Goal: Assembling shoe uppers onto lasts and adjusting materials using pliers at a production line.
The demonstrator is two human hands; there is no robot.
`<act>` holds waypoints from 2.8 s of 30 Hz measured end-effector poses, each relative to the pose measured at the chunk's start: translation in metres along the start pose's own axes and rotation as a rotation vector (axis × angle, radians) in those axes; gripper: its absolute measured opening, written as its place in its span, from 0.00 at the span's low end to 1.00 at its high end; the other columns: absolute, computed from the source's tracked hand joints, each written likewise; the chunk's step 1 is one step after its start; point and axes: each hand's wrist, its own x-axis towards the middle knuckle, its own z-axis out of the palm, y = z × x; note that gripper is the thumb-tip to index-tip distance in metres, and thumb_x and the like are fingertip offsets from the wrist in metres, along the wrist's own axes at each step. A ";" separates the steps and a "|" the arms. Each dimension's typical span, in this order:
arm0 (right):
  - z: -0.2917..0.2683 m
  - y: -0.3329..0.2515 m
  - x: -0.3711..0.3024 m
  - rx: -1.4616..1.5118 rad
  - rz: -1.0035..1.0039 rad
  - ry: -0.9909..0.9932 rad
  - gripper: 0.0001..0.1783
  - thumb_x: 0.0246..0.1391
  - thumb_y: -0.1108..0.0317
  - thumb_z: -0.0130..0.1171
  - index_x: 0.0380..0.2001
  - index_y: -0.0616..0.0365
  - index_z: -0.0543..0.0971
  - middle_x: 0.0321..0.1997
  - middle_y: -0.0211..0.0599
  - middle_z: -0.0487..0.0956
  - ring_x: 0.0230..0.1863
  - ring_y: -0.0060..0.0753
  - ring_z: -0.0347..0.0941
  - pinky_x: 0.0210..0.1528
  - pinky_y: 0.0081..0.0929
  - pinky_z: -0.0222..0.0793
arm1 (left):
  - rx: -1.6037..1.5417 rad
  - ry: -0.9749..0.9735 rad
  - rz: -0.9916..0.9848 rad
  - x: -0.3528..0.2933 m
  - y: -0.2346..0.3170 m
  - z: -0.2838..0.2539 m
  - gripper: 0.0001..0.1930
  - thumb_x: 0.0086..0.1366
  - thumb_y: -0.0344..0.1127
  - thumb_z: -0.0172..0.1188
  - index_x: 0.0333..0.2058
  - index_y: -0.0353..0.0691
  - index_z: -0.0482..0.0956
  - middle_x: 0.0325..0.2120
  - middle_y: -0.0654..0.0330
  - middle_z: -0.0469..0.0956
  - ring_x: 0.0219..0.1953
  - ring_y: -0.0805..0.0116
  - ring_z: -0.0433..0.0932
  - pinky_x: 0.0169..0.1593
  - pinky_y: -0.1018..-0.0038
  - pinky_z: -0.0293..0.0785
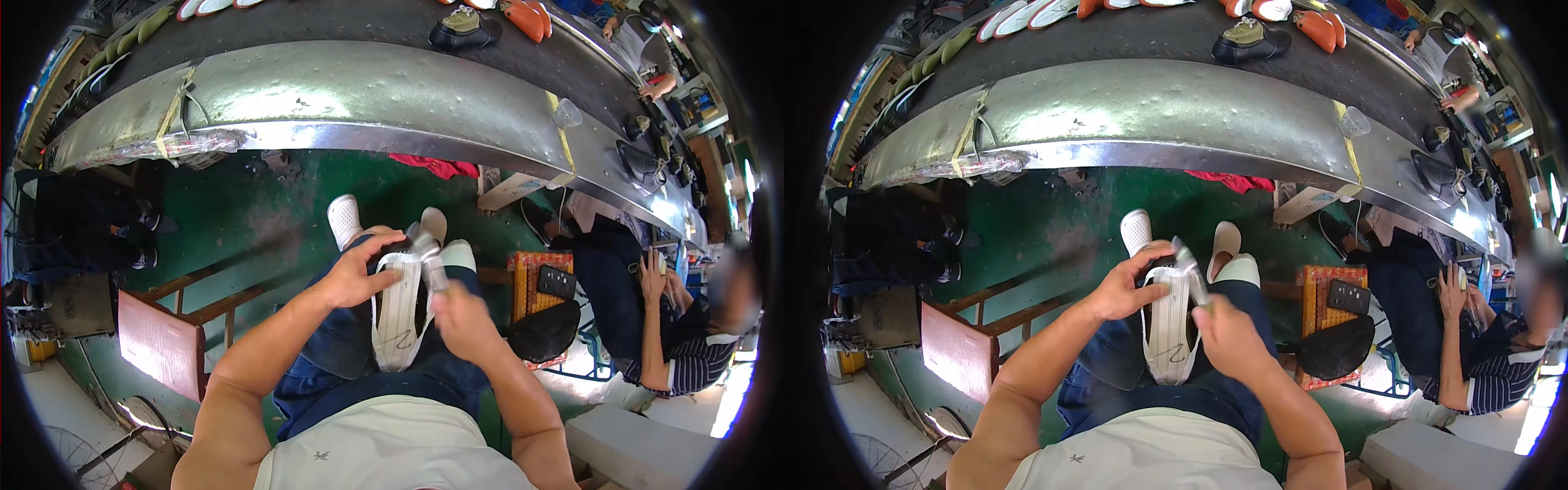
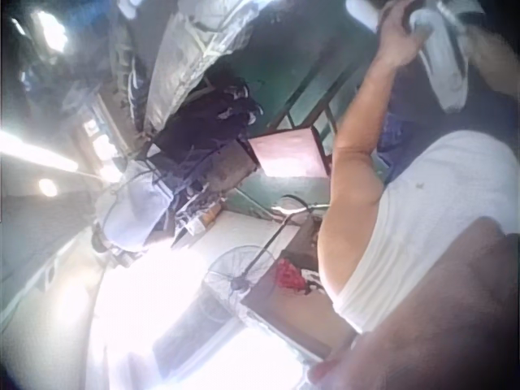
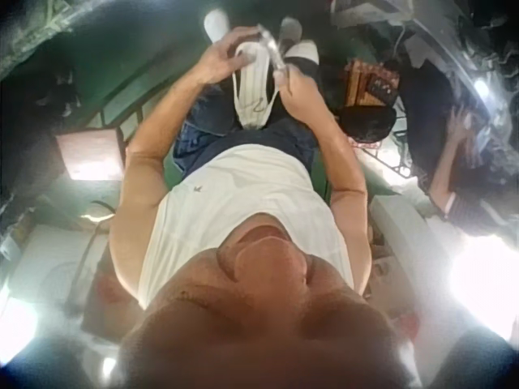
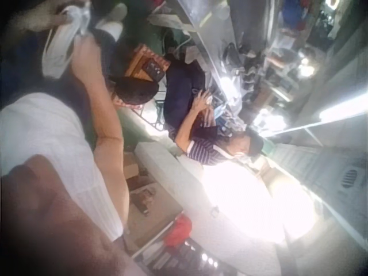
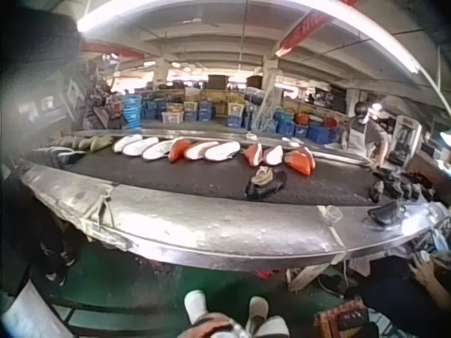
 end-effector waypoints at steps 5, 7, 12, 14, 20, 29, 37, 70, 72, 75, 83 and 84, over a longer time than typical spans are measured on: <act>-0.010 0.035 0.006 -0.006 0.179 -0.234 0.20 0.68 0.53 0.53 0.41 0.62 0.77 0.29 0.45 0.80 0.31 0.44 0.80 0.38 0.37 0.74 | -0.143 0.215 -0.246 -0.034 -0.003 0.019 0.38 0.67 0.36 0.64 0.70 0.30 0.56 0.65 0.46 0.66 0.68 0.61 0.65 0.70 0.67 0.60; -0.010 0.049 0.026 0.063 0.065 0.012 0.22 0.68 0.49 0.53 0.41 0.60 0.77 0.29 0.43 0.80 0.30 0.41 0.78 0.37 0.35 0.73 | 0.048 0.147 -0.331 -0.055 0.002 0.034 0.42 0.68 0.46 0.63 0.70 0.25 0.54 0.66 0.37 0.64 0.69 0.52 0.65 0.71 0.64 0.60; -0.009 0.057 0.114 -0.005 0.339 -0.351 0.29 0.62 0.40 0.59 0.33 0.60 0.77 0.26 0.35 0.76 0.29 0.31 0.74 0.34 0.33 0.69 | 0.532 0.012 -0.044 -0.069 0.000 0.058 0.45 0.67 0.52 0.62 0.69 0.25 0.54 0.63 0.30 0.63 0.64 0.37 0.67 0.68 0.55 0.62; -0.017 0.058 0.114 0.124 0.324 -0.438 0.26 0.61 0.43 0.62 0.33 0.60 0.77 0.25 0.30 0.74 0.28 0.27 0.70 0.32 0.31 0.67 | 0.630 0.044 0.030 -0.069 0.000 0.054 0.38 0.67 0.49 0.61 0.66 0.27 0.61 0.58 0.34 0.69 0.60 0.38 0.70 0.63 0.54 0.65; -0.056 0.051 0.053 0.471 0.130 -0.412 0.24 0.56 0.53 0.67 0.46 0.62 0.77 0.38 0.29 0.76 0.41 0.21 0.68 0.45 0.25 0.68 | 0.800 0.018 0.239 -0.042 -0.016 0.030 0.26 0.69 0.45 0.59 0.57 0.33 0.69 0.40 0.46 0.78 0.46 0.40 0.77 0.52 0.56 0.73; -0.034 0.114 0.029 0.402 0.369 0.021 0.31 0.62 0.42 0.61 0.38 0.66 0.81 0.32 0.33 0.80 0.33 0.24 0.72 0.38 0.33 0.71 | 0.534 -0.031 -0.311 -0.036 0.043 0.118 0.41 0.65 0.52 0.64 0.69 0.34 0.61 0.58 0.37 0.74 0.61 0.42 0.74 0.64 0.60 0.69; -0.005 0.144 -0.076 0.444 0.585 -0.066 0.21 0.57 0.63 0.67 0.46 0.65 0.73 0.33 0.36 0.82 0.34 0.27 0.80 0.33 0.30 0.75 | -0.309 -0.067 -0.552 -0.052 -0.046 0.096 0.27 0.72 0.38 0.55 0.66 0.33 0.68 0.55 0.56 0.79 0.58 0.67 0.75 0.63 0.70 0.68; -0.044 0.073 -0.024 -0.678 -0.283 -0.210 0.21 0.58 0.69 0.62 0.49 0.72 0.72 0.40 0.56 0.80 0.43 0.63 0.78 0.51 0.49 0.74 | 0.392 0.389 -0.348 -0.042 -0.027 0.133 0.24 0.79 0.42 0.41 0.62 0.33 0.72 0.53 0.35 0.77 0.53 0.34 0.77 0.58 0.55 0.73; -0.040 0.079 -0.015 -0.761 -0.154 -0.319 0.13 0.57 0.69 0.63 0.42 0.63 0.74 0.33 0.45 0.77 0.37 0.55 0.79 0.41 0.46 0.76 | 0.470 0.394 -0.216 -0.043 -0.049 0.131 0.23 0.78 0.41 0.43 0.65 0.35 0.69 0.57 0.35 0.73 0.52 0.34 0.77 0.57 0.55 0.75; -0.026 0.116 -0.027 -0.513 -0.115 -0.156 0.12 0.58 0.67 0.62 0.40 0.62 0.73 0.35 0.48 0.79 0.37 0.58 0.79 0.40 0.49 0.75 | 0.607 0.307 -0.100 -0.041 -0.039 0.130 0.26 0.76 0.40 0.47 0.69 0.42 0.63 0.64 0.34 0.65 0.50 0.33 0.79 0.53 0.56 0.78; -0.090 0.085 0.010 -0.069 0.534 -0.748 0.18 0.66 0.58 0.57 0.45 0.65 0.75 0.33 0.59 0.79 0.35 0.67 0.77 0.40 0.49 0.73 | 0.790 -0.028 -0.363 -0.029 -0.021 0.113 0.31 0.76 0.46 0.45 0.74 0.63 0.50 0.69 0.32 0.57 0.43 0.32 0.82 0.47 0.52 0.82; -0.085 0.086 0.012 -0.067 0.541 -0.748 0.18 0.66 0.58 0.57 0.45 0.65 0.75 0.33 0.59 0.79 0.35 0.67 0.77 0.40 0.49 0.73 | 0.786 -0.033 -0.365 -0.022 -0.017 0.112 0.31 0.76 0.46 0.45 0.74 0.63 0.50 0.69 0.32 0.57 0.43 0.32 0.82 0.47 0.52 0.82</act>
